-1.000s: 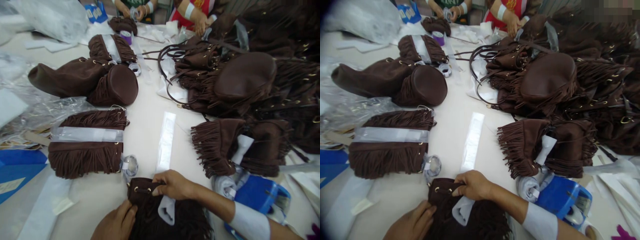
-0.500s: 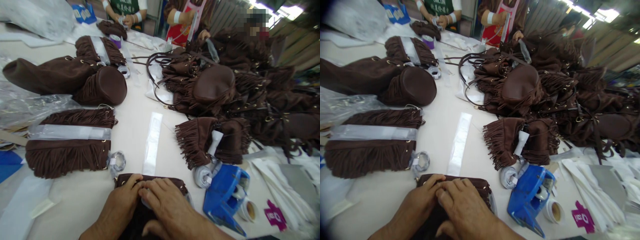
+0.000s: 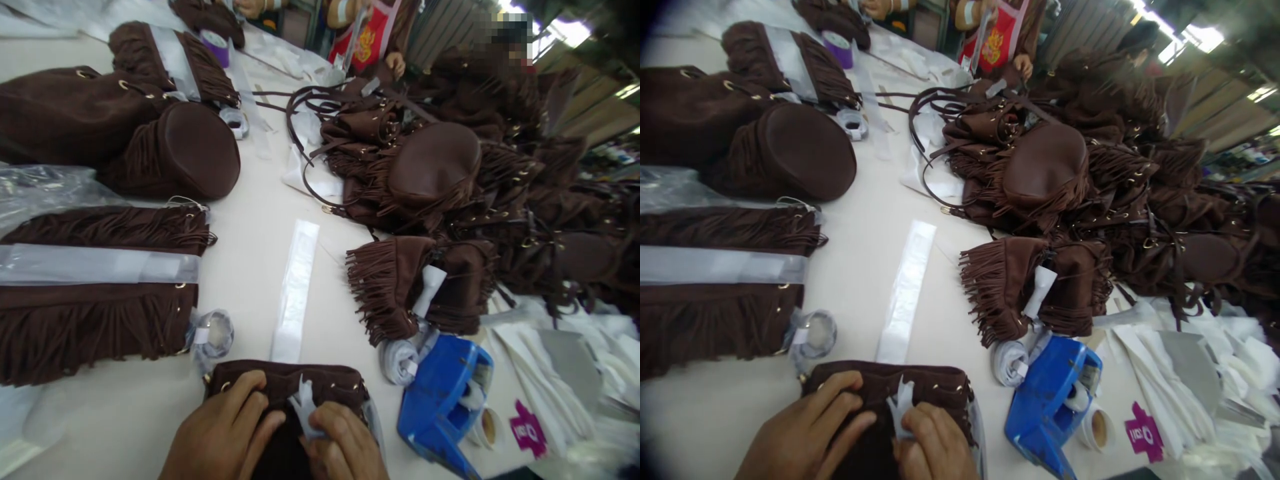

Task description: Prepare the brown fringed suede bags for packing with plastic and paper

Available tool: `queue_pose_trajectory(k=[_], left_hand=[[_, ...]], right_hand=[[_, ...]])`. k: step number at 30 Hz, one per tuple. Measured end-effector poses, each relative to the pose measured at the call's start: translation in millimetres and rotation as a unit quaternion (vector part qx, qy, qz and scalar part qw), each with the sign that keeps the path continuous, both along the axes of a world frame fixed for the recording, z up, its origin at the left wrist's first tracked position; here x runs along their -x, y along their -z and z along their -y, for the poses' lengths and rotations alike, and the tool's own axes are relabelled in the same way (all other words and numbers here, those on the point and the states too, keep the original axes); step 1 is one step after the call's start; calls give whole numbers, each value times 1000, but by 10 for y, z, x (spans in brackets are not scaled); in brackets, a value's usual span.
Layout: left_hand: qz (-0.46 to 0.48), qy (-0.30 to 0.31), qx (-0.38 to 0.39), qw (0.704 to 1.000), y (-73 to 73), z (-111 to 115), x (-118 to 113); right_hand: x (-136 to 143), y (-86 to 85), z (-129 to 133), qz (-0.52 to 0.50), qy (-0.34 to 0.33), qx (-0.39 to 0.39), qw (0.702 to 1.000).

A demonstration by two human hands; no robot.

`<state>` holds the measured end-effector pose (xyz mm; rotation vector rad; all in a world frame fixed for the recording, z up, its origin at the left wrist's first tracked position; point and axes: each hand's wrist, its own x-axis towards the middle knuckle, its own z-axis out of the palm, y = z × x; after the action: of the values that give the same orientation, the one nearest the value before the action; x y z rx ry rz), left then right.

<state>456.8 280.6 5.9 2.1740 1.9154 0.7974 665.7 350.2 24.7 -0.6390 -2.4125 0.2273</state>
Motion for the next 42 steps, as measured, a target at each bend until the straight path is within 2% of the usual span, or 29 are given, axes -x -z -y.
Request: queue_pose_trajectory(k=[3,6,9,15,19,26,29,30,32,35,39,42], left_hand=[[-56,-8,-13,998,79,-93,-88],[-96,3,24,995,193,-124,-125],[-104,13,54,993,259,-119,-117],[-110,10,85,990,296,-99,-105],[-144,9,105,984,256,-31,-1],[-176,83,-10,981,13,176,340],[-129,116,-23,985,-40,217,310],[-99,108,-14,989,-46,221,276],[-40,50,44,997,-45,213,188],[-33,-17,138,990,12,211,50],[-106,38,117,987,181,354,-34],[-96,55,116,987,243,526,25]], right_hand=[[69,-2,-13,9,48,-14,999],[111,-27,-64,56,74,-32,995],[95,-2,-99,82,71,-22,994],[-4,101,-98,71,32,27,997],[-19,90,-126,77,28,48,995],[-11,62,-131,76,3,45,996],[8,86,-118,70,-12,49,996],[15,92,-116,70,-14,53,996],[26,97,-113,76,-16,69,995],[23,101,-112,90,-19,89,992],[-4,117,-110,85,-22,125,988],[-17,119,-108,82,-28,144,986]])
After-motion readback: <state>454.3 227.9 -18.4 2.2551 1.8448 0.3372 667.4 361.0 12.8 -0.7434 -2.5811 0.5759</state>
